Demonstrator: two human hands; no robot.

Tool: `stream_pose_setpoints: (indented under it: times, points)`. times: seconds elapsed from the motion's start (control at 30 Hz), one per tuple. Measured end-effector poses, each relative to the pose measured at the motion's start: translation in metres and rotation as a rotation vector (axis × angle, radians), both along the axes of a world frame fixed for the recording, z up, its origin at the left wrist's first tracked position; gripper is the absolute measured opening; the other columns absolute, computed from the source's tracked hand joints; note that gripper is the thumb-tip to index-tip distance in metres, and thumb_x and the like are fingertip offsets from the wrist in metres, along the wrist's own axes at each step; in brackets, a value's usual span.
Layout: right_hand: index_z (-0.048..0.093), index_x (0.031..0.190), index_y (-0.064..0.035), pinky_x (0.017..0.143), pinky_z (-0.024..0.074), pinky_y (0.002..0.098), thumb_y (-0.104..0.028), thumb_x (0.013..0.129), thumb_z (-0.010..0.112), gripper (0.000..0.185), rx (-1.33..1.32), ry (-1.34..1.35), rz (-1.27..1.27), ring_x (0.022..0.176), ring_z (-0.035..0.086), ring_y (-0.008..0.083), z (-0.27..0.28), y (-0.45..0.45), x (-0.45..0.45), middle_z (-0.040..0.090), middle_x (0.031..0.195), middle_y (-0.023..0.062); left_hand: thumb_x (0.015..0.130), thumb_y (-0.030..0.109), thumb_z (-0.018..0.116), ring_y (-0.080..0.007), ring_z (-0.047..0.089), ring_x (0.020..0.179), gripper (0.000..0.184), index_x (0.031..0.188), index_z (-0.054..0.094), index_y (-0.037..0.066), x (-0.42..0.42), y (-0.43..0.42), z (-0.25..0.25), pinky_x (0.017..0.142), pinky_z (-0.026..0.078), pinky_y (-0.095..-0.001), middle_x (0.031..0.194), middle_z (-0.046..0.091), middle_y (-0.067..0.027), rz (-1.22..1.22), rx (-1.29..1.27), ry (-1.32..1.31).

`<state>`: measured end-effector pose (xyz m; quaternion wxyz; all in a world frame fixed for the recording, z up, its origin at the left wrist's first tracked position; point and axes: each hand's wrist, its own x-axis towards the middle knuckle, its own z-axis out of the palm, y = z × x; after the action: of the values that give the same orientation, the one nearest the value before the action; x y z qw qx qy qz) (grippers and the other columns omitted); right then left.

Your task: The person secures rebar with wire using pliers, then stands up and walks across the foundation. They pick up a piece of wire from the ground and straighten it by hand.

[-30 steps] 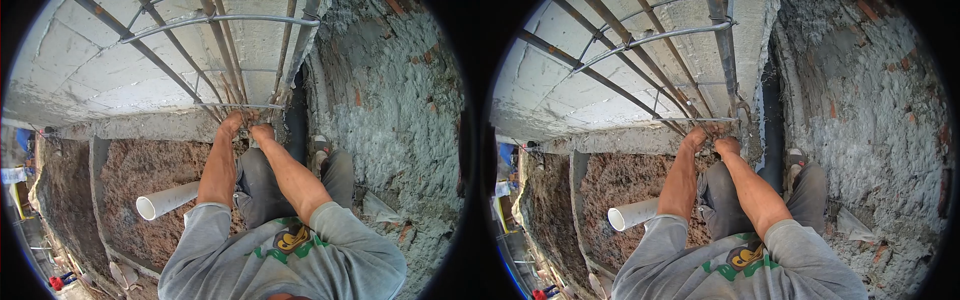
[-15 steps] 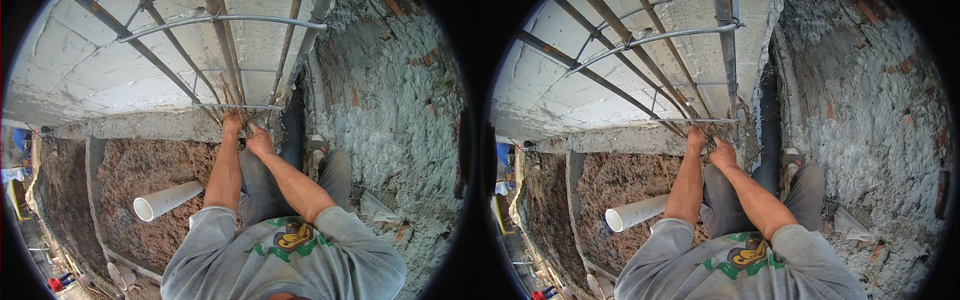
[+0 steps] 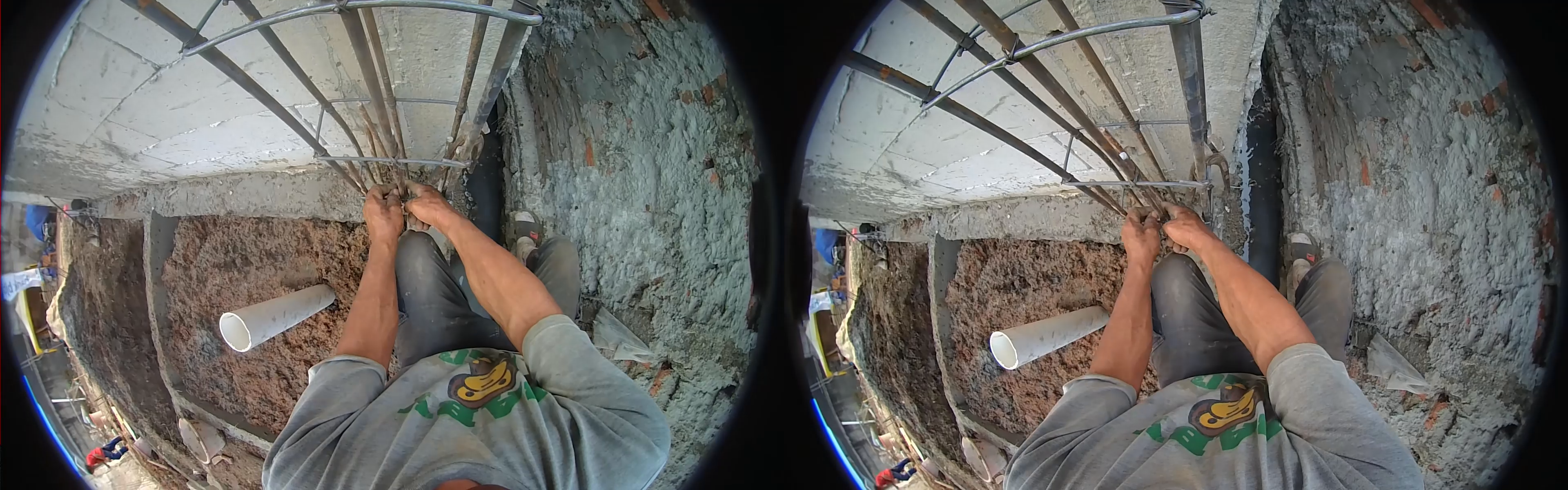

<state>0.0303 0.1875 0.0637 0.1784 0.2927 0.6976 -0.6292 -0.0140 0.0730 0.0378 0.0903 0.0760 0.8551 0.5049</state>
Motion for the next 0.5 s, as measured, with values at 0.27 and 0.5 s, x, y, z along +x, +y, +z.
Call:
stream_pose_setpoints:
  times: [0.27, 0.5]
  points:
    - [0.039, 0.142, -0.0093, 0.07, 0.0534, 0.0395, -0.014, 0.083, 0.05, 0.06, 0.25, 0.048, 0.104, 0.074, 0.067, 0.0316, -0.008, 0.0, 0.001, 0.067, 0.093, 0.0213, 0.078, 0.013, 0.07, -0.0339, 0.059, 0.09, 0.019, 0.094, 0.069, 0.002, 0.019, -0.011, -0.001, 0.079, 0.047, -0.0423, 0.096, 0.059, -0.0157, -0.016, -0.142, 0.279]
    - [0.053, 0.108, -0.0019, 0.081, 0.0476, 0.0499, -0.018, 0.085, 0.055, 0.028, 0.598, 0.173, -0.205, 0.089, 0.062, 0.0428, -0.023, -0.031, 0.036, 0.065, 0.093, 0.0248, 0.082, 0.014, 0.067, -0.0279, 0.063, 0.096, 0.027, 0.107, 0.069, 0.004, 0.015, -0.025, -0.014, 0.083, 0.048, -0.0353, 0.102, 0.066, -0.018, -0.115, -0.067, 0.071]
